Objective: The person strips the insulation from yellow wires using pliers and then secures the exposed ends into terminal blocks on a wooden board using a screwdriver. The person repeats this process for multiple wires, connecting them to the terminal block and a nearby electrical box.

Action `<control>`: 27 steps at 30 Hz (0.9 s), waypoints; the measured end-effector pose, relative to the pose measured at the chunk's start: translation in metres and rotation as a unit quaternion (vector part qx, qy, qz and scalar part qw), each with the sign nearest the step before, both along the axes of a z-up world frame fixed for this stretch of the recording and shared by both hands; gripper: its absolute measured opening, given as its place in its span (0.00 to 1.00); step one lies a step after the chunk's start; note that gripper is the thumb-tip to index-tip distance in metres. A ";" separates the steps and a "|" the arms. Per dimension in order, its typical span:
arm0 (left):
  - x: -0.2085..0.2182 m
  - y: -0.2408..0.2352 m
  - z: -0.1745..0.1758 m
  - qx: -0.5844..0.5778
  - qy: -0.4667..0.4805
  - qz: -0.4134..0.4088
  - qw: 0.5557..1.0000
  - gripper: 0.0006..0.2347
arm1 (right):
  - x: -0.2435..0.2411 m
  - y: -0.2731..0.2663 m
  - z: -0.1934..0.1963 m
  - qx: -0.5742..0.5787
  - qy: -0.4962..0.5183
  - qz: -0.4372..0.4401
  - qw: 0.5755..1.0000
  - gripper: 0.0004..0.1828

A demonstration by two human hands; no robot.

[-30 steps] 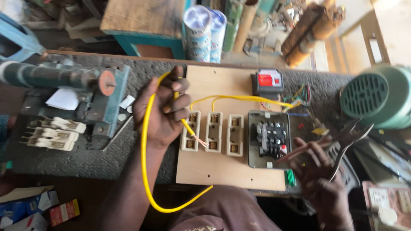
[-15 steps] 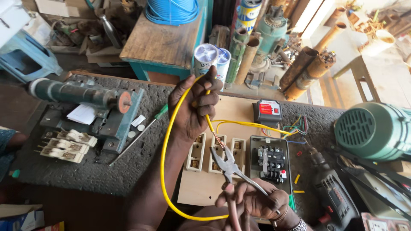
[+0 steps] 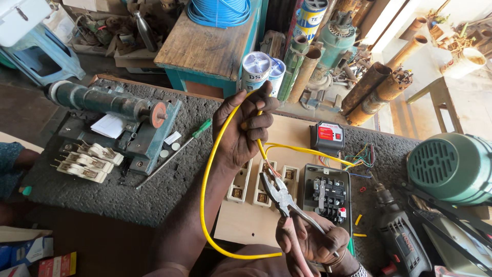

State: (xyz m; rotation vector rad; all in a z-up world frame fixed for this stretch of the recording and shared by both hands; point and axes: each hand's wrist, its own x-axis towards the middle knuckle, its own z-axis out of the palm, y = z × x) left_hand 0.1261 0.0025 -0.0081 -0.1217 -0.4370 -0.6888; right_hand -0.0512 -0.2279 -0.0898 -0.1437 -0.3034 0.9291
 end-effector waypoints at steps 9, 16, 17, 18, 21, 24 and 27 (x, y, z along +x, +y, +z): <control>0.004 0.003 -0.001 0.010 -0.020 -0.011 1.000 0.19 | 0.001 0.004 -0.011 -0.005 0.016 -0.021 1.000 0.44; 0.014 0.006 -0.007 0.110 -0.027 0.039 0.993 0.19 | 0.002 0.004 0.003 -0.099 -0.044 -0.086 0.990 0.28; 0.017 0.009 -0.008 0.133 -0.025 0.052 0.989 0.19 | 0.002 0.000 0.011 -0.197 -0.063 -0.103 0.973 0.31; 0.021 0.010 -0.008 0.156 -0.022 0.066 0.985 0.19 | 0.003 -0.003 0.019 -0.293 -0.082 -0.119 0.945 0.33; 0.032 0.018 -0.007 0.234 0.020 0.135 0.963 0.19 | 0.002 -0.015 0.041 -0.619 -0.288 -0.160 0.713 0.37; 0.038 0.031 -0.005 0.057 -0.012 0.045 0.997 0.19 | 0.007 -0.015 0.049 -0.344 -0.167 -0.128 0.915 0.41; 0.033 0.024 -0.014 0.016 -0.027 0.064 0.997 0.19 | 0.011 -0.002 0.036 -0.148 -0.094 -0.043 0.984 0.37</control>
